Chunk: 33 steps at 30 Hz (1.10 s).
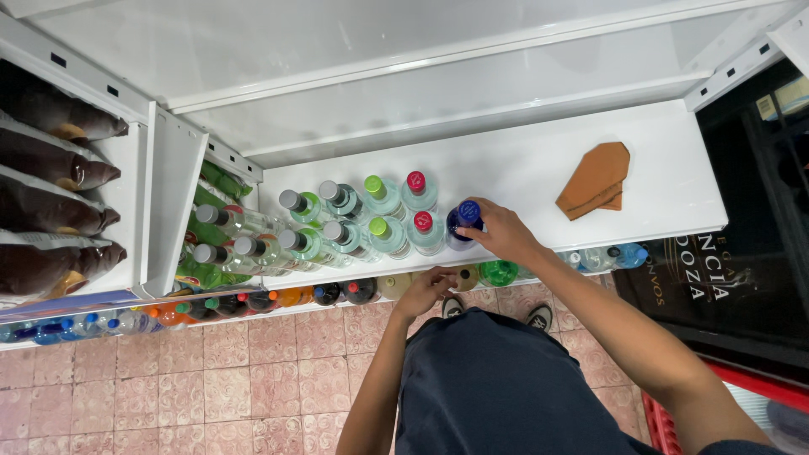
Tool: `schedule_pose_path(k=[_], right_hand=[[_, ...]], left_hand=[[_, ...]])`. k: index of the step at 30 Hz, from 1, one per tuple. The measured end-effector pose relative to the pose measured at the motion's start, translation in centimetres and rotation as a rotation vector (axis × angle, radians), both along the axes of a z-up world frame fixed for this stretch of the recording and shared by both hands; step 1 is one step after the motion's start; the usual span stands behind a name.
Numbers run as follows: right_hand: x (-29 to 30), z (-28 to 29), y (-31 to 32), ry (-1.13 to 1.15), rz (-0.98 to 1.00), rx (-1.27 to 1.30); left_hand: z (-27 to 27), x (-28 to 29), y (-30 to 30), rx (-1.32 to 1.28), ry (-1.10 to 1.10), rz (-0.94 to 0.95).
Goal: The person picks up bottles from a refrigerator shelf one at a time and wipes each one with a cloth before placing them back on a different shelf.
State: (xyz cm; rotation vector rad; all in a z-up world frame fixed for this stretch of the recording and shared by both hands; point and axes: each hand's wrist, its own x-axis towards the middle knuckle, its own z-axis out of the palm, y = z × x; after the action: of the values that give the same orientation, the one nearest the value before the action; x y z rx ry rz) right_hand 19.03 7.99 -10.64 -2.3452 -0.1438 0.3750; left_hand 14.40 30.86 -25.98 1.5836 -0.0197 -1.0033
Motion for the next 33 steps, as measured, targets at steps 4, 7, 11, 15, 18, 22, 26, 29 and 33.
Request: schedule_pose_path(k=[4,7,11,15,18,22,26,29,33], right_hand=[[-0.1,-0.8,-0.4,-0.025,-0.002,-0.001],[-0.2,-0.8,-0.3,-0.028,-0.018,0.014],[-0.4,-0.5,0.0,-0.043,-0.035,0.003],[-0.4,-0.7,0.1,-0.039,-0.029,-0.013],[-0.4,-0.5,-0.1,-0.030,-0.027,0.001],[-0.3,-0.4,-0.2,-0.022,-0.018,0.012],[-0.3,-0.4,0.0,-0.038,-0.006,0.016],[-0.4,-0.7,-0.1,-0.056,-0.003,0.010],[-0.3,-1.1,-0.2,-0.067,-0.004,0.004]], left_hand=[[-0.2,0.0,-0.1,-0.008,0.008,0.000],[-0.3,0.1,-0.3,-0.014,0.014,0.002],[-0.4,0.0,-0.6,-0.013,0.019,-0.003],[-0.5,0.0,-0.7,-0.006,0.018,-0.012],[-0.5,0.2,-0.8,-0.003,0.008,-0.019],[-0.5,0.3,-0.8,-0.005,0.008,-0.020],[-0.6,0.3,-0.8,0.000,0.000,-0.025],[-0.6,0.2,-0.7,-0.003,0.004,-0.022],[-0.5,0.2,-0.9,0.003,0.001,-0.030]])
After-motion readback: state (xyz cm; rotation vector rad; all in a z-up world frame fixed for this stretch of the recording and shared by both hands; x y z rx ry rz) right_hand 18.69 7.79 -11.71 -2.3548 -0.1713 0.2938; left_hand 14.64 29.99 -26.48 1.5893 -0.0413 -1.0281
